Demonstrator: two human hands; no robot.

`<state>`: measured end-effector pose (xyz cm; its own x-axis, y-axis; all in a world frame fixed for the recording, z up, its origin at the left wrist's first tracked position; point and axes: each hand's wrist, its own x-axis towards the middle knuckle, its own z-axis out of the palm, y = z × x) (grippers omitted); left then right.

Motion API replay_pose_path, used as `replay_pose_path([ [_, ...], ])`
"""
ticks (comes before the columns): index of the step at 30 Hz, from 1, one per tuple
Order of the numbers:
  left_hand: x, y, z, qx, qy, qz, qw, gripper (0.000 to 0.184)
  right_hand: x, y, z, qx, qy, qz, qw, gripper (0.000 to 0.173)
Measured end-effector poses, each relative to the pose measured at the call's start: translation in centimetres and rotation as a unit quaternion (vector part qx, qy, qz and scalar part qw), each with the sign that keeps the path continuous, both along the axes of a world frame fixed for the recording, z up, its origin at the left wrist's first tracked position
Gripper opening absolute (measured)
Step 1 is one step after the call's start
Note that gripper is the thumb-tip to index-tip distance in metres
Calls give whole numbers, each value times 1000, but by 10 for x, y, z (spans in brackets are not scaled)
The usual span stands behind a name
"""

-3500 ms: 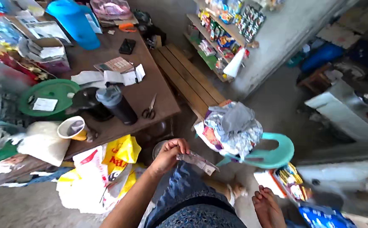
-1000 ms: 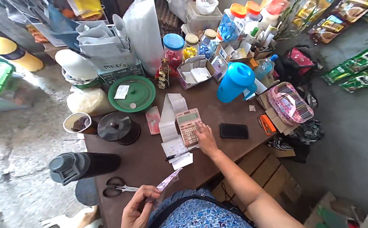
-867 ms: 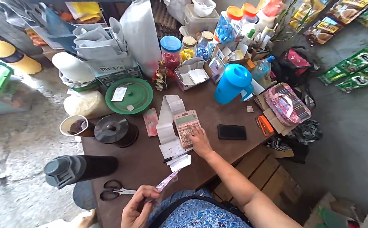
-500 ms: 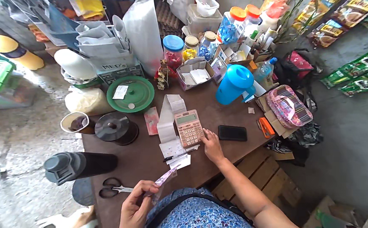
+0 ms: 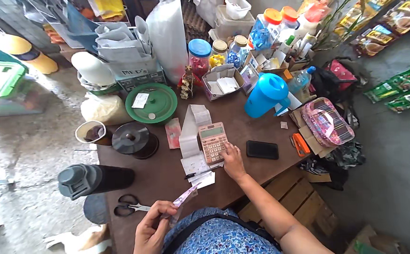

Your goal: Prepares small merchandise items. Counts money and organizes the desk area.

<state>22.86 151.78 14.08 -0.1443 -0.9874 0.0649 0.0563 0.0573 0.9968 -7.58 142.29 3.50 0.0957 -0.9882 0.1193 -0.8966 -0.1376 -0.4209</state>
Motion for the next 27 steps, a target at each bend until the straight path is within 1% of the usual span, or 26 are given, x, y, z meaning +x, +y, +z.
replay_pose_path([
  [3,0,1,-2,0,0,5,1000,19,10,4,1,-19,-11,40,999,30],
  [5,-1,1,-1,0,0,9,1000,19,15,8,-3,-28,-1,61,998,29],
  [7,-1,0,-1,-2,-1,8,1000,19,14,10,-4,-27,-2,67,997,29],
  [9,-2,0,0,-3,0,10,1000,19,9,9,1,-38,-14,57,998,29],
  [12,-2,1,-1,-1,-3,13,1000,20,-6,8,2,-54,-12,10,998,27],
  [15,-3,2,-1,-1,-3,15,1000,18,-19,10,-2,-15,6,-21,1000,27],
  [18,-3,0,2,-5,-5,22,1000,18,-23,11,1,-17,-28,-26,999,27],
  [19,-2,-1,4,-11,-8,25,1000,19,-24,11,3,-14,-46,-36,998,29],
  [21,4,-4,7,-38,-26,35,998,21,-27,11,7,22,-85,-65,994,33],
  [23,11,-8,11,-79,-61,47,994,20,-31,9,8,68,-123,-88,986,37],
  [24,14,-10,14,-102,-84,54,990,19,-34,9,6,75,-137,-90,984,37],
  [27,24,-13,22,-143,-119,74,980,18,-37,7,0,66,-127,-75,987,36],
])
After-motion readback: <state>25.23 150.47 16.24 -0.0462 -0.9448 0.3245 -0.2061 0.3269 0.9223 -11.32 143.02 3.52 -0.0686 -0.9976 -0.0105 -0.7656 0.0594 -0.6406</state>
